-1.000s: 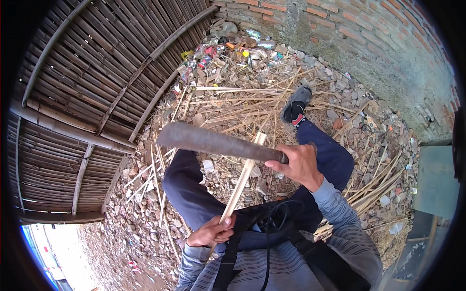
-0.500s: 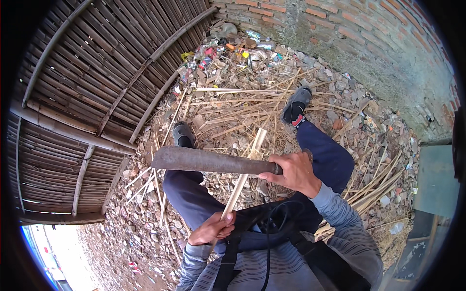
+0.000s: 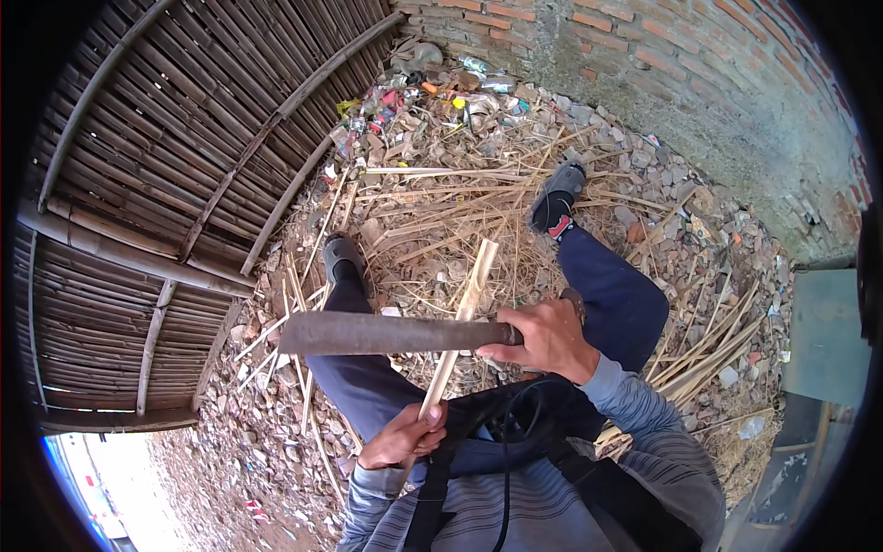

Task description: The person scrapes and shaves down a bamboo strip using a machete.

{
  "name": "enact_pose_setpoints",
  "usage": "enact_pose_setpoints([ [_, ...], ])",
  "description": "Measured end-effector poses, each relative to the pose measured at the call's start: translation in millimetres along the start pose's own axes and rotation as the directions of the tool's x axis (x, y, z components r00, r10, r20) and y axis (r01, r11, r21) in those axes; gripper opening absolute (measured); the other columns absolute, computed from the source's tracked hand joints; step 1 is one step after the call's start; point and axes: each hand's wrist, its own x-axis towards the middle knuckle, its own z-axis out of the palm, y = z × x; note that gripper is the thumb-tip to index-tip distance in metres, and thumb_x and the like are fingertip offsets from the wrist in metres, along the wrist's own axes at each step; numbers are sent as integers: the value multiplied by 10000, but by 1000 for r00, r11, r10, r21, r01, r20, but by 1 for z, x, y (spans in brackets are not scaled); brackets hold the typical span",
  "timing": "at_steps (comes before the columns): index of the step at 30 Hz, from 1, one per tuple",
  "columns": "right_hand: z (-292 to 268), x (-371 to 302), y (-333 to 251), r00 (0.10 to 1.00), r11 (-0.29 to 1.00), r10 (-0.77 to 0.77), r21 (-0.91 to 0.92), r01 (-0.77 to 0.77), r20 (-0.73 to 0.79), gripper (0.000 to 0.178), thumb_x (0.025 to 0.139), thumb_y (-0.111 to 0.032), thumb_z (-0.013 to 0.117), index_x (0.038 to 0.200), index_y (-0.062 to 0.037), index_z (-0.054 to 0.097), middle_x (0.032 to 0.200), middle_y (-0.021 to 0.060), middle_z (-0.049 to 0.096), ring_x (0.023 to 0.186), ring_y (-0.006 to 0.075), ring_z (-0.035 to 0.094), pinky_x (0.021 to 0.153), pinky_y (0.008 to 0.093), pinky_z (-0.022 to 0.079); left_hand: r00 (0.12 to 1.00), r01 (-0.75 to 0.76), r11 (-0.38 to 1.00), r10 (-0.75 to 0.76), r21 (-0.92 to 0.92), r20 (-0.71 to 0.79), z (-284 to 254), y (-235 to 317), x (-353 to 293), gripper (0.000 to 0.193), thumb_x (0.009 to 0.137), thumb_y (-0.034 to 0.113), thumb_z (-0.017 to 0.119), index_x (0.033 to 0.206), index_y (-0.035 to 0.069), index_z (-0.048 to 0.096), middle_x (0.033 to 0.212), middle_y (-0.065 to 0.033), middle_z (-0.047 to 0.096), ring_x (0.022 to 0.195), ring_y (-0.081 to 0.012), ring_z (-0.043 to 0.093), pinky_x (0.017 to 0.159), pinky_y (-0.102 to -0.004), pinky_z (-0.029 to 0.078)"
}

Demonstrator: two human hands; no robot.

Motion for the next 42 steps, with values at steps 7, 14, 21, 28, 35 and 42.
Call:
enact_pose_setpoints([
  [7, -11, 12, 23, 971, 972, 232, -33, -234, -53, 613, 923, -690, 669, 912, -86, 775, 514, 67, 566, 464, 281, 615, 483, 428, 468, 999, 7, 1000, -8, 12, 53, -7, -6, -8, 471, 1116, 545, 447, 929, 112, 426, 647, 58, 310, 529, -55, 269, 468, -245, 224],
  [14, 2, -7, -1, 997, 996, 68, 47, -70, 48, 645, 916, -713, 663, 927, -73, 747, 595, 74, 634, 511, 291, 657, 493, 430, 487, 977, -209, 968, 214, 138, -17, 6, 11, 0, 464, 1136, 540, 366, 1094, 85, 446, 674, 40, 361, 524, -45, 313, 454, -239, 250],
  [21, -8, 1, 4, 997, 996, 79, 42, -79, -7, 674, 919, -720, 662, 944, -53, 757, 571, 74, 640, 507, 289, 674, 489, 404, 512, 990, -99, 979, 114, 179, -80, -6, 10, -6, 491, 1150, 506, 354, 1009, 66, 520, 637, 52, 381, 491, -54, 324, 434, -234, 279],
  [28, -8, -2, 5, 993, 996, 87, 7, -86, -86, 626, 891, -686, 708, 863, -61, 729, 595, 57, 627, 505, 272, 647, 480, 395, 441, 958, -243, 948, 268, 205, -105, -2, 26, -13, 412, 1159, 424, 407, 1007, 63, 534, 628, 57, 374, 483, -58, 314, 438, -253, 265],
  [35, -13, -3, -10, 999, 999, 39, -7, -39, -10, 642, 900, -707, 694, 894, -67, 740, 631, 85, 686, 507, 275, 677, 479, 395, 515, 951, -214, 963, 243, 162, -191, -9, 18, -7, 396, 1147, 408, 468, 935, 75, 508, 620, 49, 389, 488, -65, 329, 441, -261, 271],
  [42, -15, 1, -10, 998, 998, -57, -8, 57, -41, 656, 891, -720, 695, 897, -66, 738, 631, 71, 694, 492, 269, 669, 469, 394, 507, 912, -301, 931, 345, 208, -221, -5, 14, 3, 453, 1144, 420, 474, 833, 92, 491, 615, 46, 383, 509, -60, 320, 465, -251, 283],
])
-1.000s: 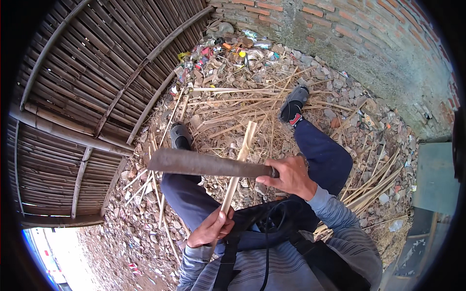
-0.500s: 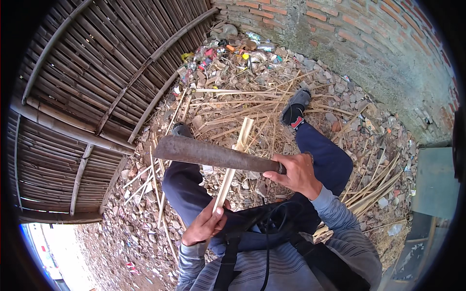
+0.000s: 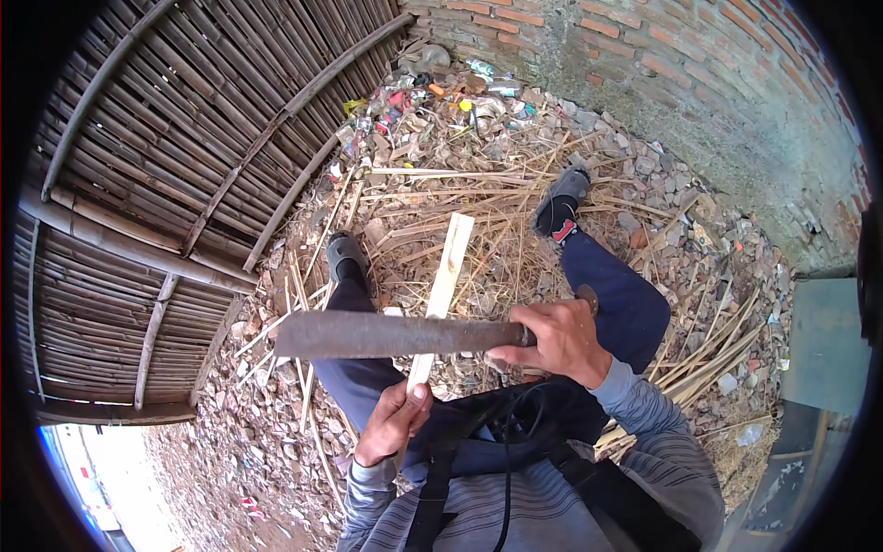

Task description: The person scrapes and shaves down a bamboo strip using a machete.

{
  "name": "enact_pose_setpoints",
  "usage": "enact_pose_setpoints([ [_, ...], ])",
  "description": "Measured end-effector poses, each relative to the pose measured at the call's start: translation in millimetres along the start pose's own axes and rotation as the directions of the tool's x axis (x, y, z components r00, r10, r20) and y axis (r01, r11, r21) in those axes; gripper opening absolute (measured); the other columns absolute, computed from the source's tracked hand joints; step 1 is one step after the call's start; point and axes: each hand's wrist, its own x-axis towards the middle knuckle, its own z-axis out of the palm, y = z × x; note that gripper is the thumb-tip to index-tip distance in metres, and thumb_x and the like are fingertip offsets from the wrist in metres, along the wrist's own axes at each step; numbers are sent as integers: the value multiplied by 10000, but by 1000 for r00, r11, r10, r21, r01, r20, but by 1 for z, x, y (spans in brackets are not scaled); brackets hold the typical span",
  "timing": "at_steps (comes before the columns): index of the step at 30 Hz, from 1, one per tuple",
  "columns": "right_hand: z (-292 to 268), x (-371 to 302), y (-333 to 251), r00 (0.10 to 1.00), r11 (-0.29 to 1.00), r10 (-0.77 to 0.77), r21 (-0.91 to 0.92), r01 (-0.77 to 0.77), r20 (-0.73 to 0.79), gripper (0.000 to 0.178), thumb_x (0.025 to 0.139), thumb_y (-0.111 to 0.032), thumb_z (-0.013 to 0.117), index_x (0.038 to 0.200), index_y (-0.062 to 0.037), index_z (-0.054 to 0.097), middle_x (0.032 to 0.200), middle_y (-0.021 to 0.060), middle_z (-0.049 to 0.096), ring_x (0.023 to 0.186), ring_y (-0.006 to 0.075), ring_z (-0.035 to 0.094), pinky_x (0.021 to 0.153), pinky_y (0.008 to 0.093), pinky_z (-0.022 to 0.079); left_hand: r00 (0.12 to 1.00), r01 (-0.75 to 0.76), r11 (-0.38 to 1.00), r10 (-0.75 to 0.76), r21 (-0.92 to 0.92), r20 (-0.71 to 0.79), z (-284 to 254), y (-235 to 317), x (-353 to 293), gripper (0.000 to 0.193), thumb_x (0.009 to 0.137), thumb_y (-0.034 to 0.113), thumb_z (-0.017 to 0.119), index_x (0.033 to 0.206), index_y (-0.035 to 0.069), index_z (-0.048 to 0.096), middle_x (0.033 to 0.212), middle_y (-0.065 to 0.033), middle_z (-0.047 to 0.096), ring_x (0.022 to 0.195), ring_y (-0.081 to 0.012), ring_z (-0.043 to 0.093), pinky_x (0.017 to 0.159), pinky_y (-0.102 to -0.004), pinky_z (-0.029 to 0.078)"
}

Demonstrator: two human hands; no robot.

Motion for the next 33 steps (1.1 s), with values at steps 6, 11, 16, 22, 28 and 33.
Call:
enact_pose_setpoints([
  [6, -19, 20, 22, 968, 959, 250, -135, -251, -27, 665, 936, -714, 646, 975, -63, 782, 528, 73, 627, 460, 262, 651, 463, 407, 506, 998, 69, 995, -69, 75, -8, 4, -2, -13, 434, 1150, 417, 448, 856, 100, 477, 632, 34, 395, 490, -62, 320, 445, -251, 278],
  [11, 5, -1, 12, 984, 989, 144, 21, -147, 102, 699, 904, -737, 662, 968, -52, 786, 588, 97, 675, 468, 296, 654, 460, 410, 501, 994, 110, 993, -110, 43, -13, 12, 5, -5, 446, 1151, 421, 448, 842, 101, 477, 641, 43, 392, 499, -57, 330, 447, -249, 289],
  [16, -4, 8, 18, 988, 991, 136, -3, -137, 71, 734, 895, -751, 658, 979, -35, 793, 605, 112, 685, 512, 310, 678, 494, 421, 517, 990, 136, 991, -136, 13, 34, 4, 3, -10, 443, 1155, 418, 438, 854, 96, 478, 651, 50, 393, 518, -53, 342, 458, -247, 297],
  [22, -5, 3, 29, 978, 982, 186, 29, -189, 91, 743, 891, -745, 668, 980, -20, 806, 581, 133, 665, 511, 322, 670, 513, 423, 512, 983, 181, 980, -183, 87, 11, 8, 9, -11, 439, 1149, 414, 456, 827, 116, 447, 647, 34, 397, 498, -66, 335, 452, -256, 297],
  [28, -20, 9, 37, 981, 997, 81, -7, -81, 178, 737, 871, -764, 675, 978, -47, 804, 589, 132, 670, 525, 311, 679, 497, 405, 494, 980, 180, 979, -187, 99, 61, 2, 5, -13, 441, 1153, 427, 441, 879, 85, 493, 656, 49, 418, 523, -56, 369, 463, -251, 318],
  [33, -26, 12, 49, 968, 997, 55, -69, -40, 245, 736, 860, -793, 661, 962, -79, 804, 602, 115, 675, 496, 287, 653, 467, 415, 447, 977, 205, 957, -214, 206, 22, -1, 10, -14, 446, 1148, 421, 460, 837, 102, 471, 632, 31, 430, 503, -64, 366, 451, -256, 309],
])
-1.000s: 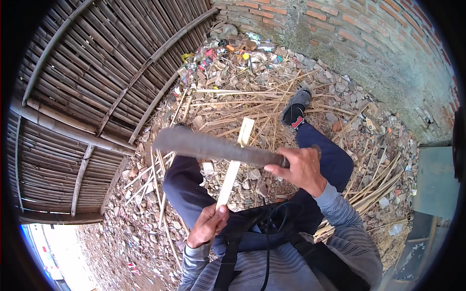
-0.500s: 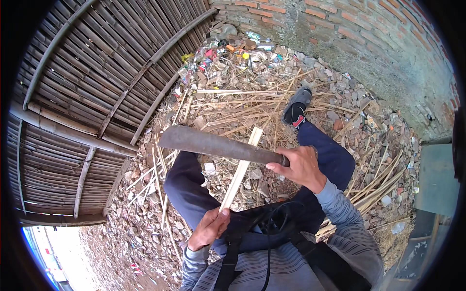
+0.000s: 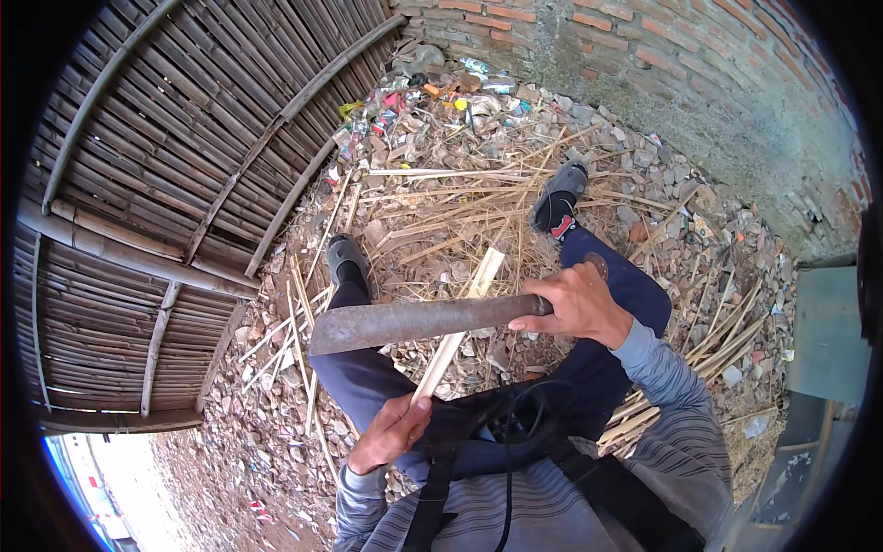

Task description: The person scrapes and shaves down a bamboo strip using a machete.

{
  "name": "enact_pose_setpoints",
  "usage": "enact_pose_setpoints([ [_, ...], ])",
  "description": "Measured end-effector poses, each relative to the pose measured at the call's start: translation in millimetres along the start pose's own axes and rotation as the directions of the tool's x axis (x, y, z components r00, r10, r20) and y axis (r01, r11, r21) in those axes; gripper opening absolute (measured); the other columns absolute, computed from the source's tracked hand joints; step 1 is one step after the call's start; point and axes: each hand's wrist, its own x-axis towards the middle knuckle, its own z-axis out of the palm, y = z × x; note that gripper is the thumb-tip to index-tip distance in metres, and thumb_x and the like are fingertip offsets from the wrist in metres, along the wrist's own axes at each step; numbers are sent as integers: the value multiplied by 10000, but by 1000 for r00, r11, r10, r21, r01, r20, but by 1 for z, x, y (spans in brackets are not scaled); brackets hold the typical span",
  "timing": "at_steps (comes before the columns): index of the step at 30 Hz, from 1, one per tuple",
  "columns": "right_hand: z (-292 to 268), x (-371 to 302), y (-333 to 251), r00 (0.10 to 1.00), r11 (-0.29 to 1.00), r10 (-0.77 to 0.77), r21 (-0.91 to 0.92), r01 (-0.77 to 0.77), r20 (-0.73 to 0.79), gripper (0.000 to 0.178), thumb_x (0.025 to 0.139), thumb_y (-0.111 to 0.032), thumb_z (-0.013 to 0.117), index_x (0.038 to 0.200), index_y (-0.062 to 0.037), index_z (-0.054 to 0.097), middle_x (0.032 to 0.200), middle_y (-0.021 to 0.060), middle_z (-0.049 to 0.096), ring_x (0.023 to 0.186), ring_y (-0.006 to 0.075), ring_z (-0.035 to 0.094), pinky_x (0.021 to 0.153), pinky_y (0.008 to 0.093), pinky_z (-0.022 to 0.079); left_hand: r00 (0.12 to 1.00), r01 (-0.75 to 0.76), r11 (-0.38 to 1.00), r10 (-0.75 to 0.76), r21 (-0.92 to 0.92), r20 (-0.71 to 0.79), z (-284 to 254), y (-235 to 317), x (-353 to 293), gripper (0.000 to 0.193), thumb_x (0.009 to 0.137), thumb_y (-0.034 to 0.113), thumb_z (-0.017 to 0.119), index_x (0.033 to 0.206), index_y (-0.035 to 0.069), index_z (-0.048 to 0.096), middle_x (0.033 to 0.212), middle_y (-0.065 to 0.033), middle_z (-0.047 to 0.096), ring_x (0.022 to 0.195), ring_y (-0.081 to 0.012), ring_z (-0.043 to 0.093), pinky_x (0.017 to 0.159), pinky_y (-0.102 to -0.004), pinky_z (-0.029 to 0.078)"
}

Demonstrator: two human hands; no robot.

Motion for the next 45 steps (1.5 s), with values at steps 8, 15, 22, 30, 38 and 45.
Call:
enact_pose_setpoints([
  [8, 3, -4, -6, 999, 996, 5, 84, -1, -54, 738, 869, -798, 649, 939, -78, 794, 575, 94, 649, 462, 279, 621, 459, 420, 421, 1000, 1, 1000, -1, -30, 2, 10, -4, -2, 435, 1145, 421, 471, 862, 91, 497, 626, 30, 433, 499, -64, 371, 451, -257, 310],
  [15, 19, -12, -24, 997, 999, -32, 35, 35, -76, 732, 873, -794, 645, 945, -79, 785, 597, 97, 672, 496, 274, 661, 469, 389, 476, 1000, 9, 998, -8, -57, 19, 11, 6, 4, 452, 1142, 437, 469, 839, 102, 481, 617, 30, 424, 496, -71, 370, 449, -260, 308],
  [22, 18, -5, -20, 998, 999, -16, 48, 19, -53, 738, 870, -798, 642, 924, -76, 785, 625, 105, 695, 510, 286, 678, 462, 391, 480, 1000, -8, 996, 7, -85, -6, 10, 3, 1, 449, 1137, 446, 478, 827, 123, 445, 621, 33, 406, 494, -67, 346, 445, -259, 291],
  [30, 27, -1, -34, 977, 996, -91, 6, 95, -194, 705, 910, -765, 628, 915, -77, 783, 589, 91, 670, 484, 277, 661, 466, 405, 493, 1000, 13, 970, -6, -244, 28, 12, 1, 6, 457, 1125, 469, 497, 814, 147, 408, 628, 51, 337, 500, -55, 297, 444, -251, 241],
  [38, 39, -4, -28, 981, 987, 44, 158, -14, -189, 766, 936, -788, 575, 962, -53, 792, 555, 83, 640, 448, 258, 639, 445, 412, 481, 989, 102, 917, -52, -386, 139, 5, -8, 5, 447, 1133, 469, 481, 833, 142, 423, 638, 63, 341, 497, -45, 282, 434, -246, 234],
  [45, 41, -1, -34, 980, 989, 59, 143, -32, -189, 642, 911, -720, 659, 874, -87, 761, 584, 80, 641, 503, 284, 655, 494, 409, 479, 934, 268, 806, -82, -528, 348, -9, -9, 11, 447, 1127, 455, 504, 811, 157, 396, 619, 89, 260, 479, -25, 197, 406, -234, 147],
])
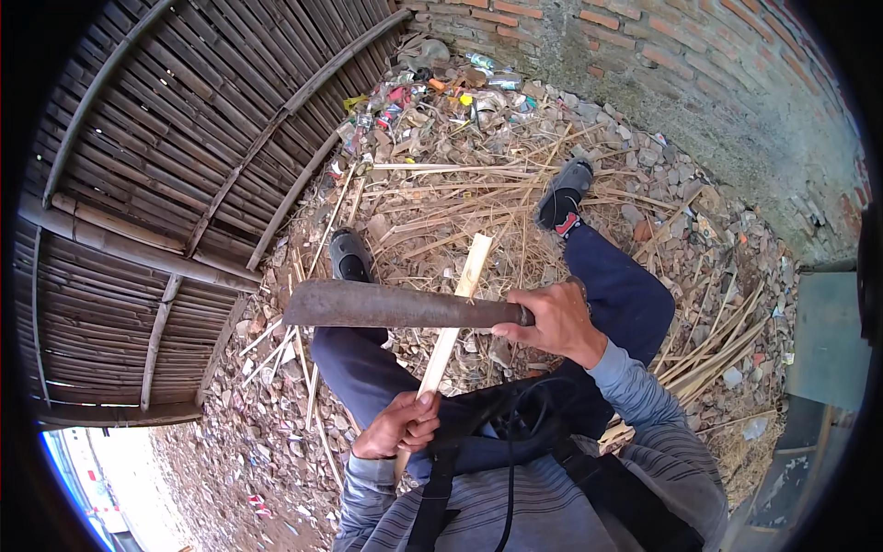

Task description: The person scrapes and shaves down a bamboo strip using a machete.

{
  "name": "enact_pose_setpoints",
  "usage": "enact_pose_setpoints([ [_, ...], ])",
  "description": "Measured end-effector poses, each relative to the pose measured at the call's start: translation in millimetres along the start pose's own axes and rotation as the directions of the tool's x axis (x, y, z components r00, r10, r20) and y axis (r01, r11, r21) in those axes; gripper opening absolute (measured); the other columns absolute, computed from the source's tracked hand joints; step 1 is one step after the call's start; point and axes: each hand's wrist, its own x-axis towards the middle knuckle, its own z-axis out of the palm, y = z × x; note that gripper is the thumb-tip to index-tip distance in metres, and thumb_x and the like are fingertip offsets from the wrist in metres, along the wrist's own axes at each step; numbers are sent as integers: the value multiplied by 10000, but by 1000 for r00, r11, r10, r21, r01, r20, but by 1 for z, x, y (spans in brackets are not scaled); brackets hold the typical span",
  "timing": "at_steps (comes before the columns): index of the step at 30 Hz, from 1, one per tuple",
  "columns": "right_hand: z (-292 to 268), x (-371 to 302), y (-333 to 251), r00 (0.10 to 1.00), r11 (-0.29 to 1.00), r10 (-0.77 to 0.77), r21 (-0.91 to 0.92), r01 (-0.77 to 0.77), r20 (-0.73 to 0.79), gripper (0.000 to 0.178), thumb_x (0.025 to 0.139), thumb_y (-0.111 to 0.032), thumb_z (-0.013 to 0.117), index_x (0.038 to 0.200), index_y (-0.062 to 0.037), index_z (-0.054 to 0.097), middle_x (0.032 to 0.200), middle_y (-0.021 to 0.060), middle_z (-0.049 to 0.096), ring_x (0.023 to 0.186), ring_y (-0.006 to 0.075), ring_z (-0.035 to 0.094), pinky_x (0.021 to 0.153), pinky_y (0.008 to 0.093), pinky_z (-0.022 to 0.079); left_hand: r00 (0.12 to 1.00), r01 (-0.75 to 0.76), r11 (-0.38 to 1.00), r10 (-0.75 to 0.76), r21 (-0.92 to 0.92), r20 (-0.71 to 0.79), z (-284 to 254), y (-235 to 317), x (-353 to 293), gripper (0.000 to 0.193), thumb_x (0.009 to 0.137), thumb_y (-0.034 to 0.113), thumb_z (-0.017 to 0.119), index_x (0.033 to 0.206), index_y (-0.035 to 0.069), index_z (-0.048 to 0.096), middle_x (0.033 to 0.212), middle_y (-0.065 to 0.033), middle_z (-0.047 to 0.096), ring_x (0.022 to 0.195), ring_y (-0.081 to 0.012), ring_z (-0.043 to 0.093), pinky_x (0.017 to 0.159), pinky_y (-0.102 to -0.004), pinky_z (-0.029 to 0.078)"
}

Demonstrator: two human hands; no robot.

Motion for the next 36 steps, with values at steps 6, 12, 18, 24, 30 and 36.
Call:
enact_pose_setpoints([
  [6, 0, 0, -17, 994, 997, -65, -27, 68, 92, 712, 898, -755, 652, 949, -58, 787, 584, 117, 656, 517, 307, 678, 485, 423, 501, 998, 16, 1000, -16, 0, 63, -6, -6, 7, 438, 1121, 472, 490, 836, 148, 414, 606, 80, 249, 457, -28, 193, 385, -239, 141],
  [12, -1, 9, 5, 997, 997, 72, 10, -72, -1, 691, 915, -735, 641, 931, -57, 775, 562, 103, 627, 490, 312, 652, 492, 428, 496, 997, 22, 995, -14, -102, 80, -13, -12, 1, 427, 1129, 427, 505, 816, 154, 402, 617, 92, 261, 474, -16, 193, 394, -228, 137],
  [18, 6, 9, 3, 997, 997, -75, 5, 75, -27, 701, 926, -747, 624, 945, -69, 801, 553, 96, 629, 449, 269, 626, 467, 419, 483, 994, 6, 997, 3, -80, 107, -13, -14, 0, 434, 1121, 439, 524, 819, 150, 402, 620, 90, 266, 475, -16, 207, 393, -222, 151],
  [24, -12, 25, 25, 977, 980, 201, -3, -201, -74, 693, 947, -710, 623, 1003, -45, 811, 504, 118, 583, 462, 309, 623, 487, 438, 478, 1000, 0, 1000, 0, -6, -1, -2, -20, -5, 442, 1118, 456, 525, 818, 157, 400, 617, 84, 273, 471, -25, 215, 394, -224, 157],
  [30, -8, 10, 16, 982, 982, 186, -12, -187, -42, 723, 937, -709, 640, 1019, -8, 797, 537, 137, 614, 499, 337, 654, 509, 440, 499, 980, -101, 976, 131, 191, -150, 8, -15, 2, 457, 1138, 463, 468, 815, 146, 410, 632, 64, 322, 482, -42, 282, 421, -243, 238],
  [36, 2, -7, -10, 992, 996, 40, -79, -31, 117, 653, 906, -730, 658, 945, -91, 790, 625, 97, 685, 532, 314, 677, 500, 426, 492, 946, -147, 898, 250, 414, -208, 10, -16, 11, 464, 1147, 455, 446, 824, 121, 451, 632, 56, 385, 491, -60, 343, 440, -262, 284],
])
